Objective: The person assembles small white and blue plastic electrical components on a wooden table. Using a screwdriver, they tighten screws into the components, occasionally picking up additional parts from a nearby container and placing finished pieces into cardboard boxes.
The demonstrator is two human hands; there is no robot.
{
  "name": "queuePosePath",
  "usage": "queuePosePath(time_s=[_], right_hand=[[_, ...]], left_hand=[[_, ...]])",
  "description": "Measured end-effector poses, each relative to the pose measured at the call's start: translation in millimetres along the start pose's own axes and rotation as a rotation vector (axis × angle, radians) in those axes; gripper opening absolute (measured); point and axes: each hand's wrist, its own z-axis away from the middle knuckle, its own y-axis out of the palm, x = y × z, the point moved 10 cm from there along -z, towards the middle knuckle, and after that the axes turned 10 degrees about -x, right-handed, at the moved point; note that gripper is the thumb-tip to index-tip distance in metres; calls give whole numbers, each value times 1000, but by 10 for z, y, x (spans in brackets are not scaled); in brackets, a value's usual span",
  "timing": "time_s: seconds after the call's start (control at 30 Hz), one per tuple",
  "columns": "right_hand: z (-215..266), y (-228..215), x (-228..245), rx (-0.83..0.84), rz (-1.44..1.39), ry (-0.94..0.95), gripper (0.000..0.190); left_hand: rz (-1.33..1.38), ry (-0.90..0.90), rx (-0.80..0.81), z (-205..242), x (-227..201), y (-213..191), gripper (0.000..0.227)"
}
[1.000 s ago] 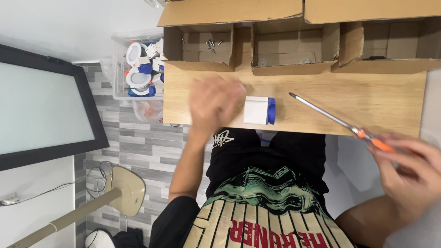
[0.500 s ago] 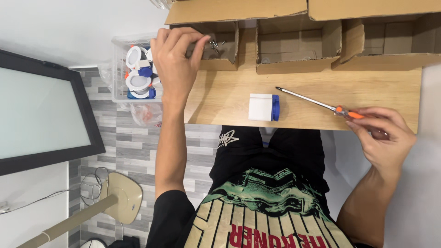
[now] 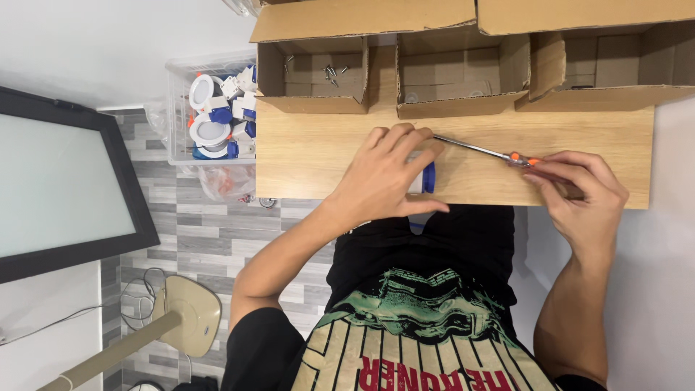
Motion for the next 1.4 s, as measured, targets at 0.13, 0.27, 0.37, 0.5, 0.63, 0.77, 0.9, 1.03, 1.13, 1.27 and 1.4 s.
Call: queuePosePath(time_s=[0.13, 0.27, 0.37, 0.5, 0.63, 0.77, 0.9, 1.03, 1.13, 1.27, 1.4], right_hand=[[-32, 17, -6, -8, -3, -28, 19], [-45, 27, 22, -2, 4, -44, 20], [-47, 23, 6, 0, 19, -49, 21], [-29, 11, 13, -21, 68, -104, 25], [-43, 26, 220, -50, 154, -200, 25], [-59, 198, 512, -22, 38, -262, 31], [-5, 611, 631, 73, -106, -170, 54], [4, 999, 776, 117, -152, -141, 68], [36, 1155, 764, 105, -154, -104, 73], [83, 1264, 651, 148, -108, -91, 79], [94, 1265, 604, 149, -96, -102, 69]], left_hand=[[-22, 38, 79, 22, 44, 202, 93], [-81, 61, 184, 86, 85, 412, 80], [-52, 63, 204, 110, 95, 468, 74], [98, 41, 145, 49, 106, 357, 65], [265, -42, 129, 76, 169, 272, 64], [385, -171, 31, 108, 228, 152, 61], [578, -294, -198, 172, 246, 34, 58], [626, -328, -253, 221, 202, 26, 56], [655, -361, -283, 279, 227, 63, 56], [728, -364, -320, 313, 218, 93, 50], [729, -325, -346, 319, 212, 88, 47]])
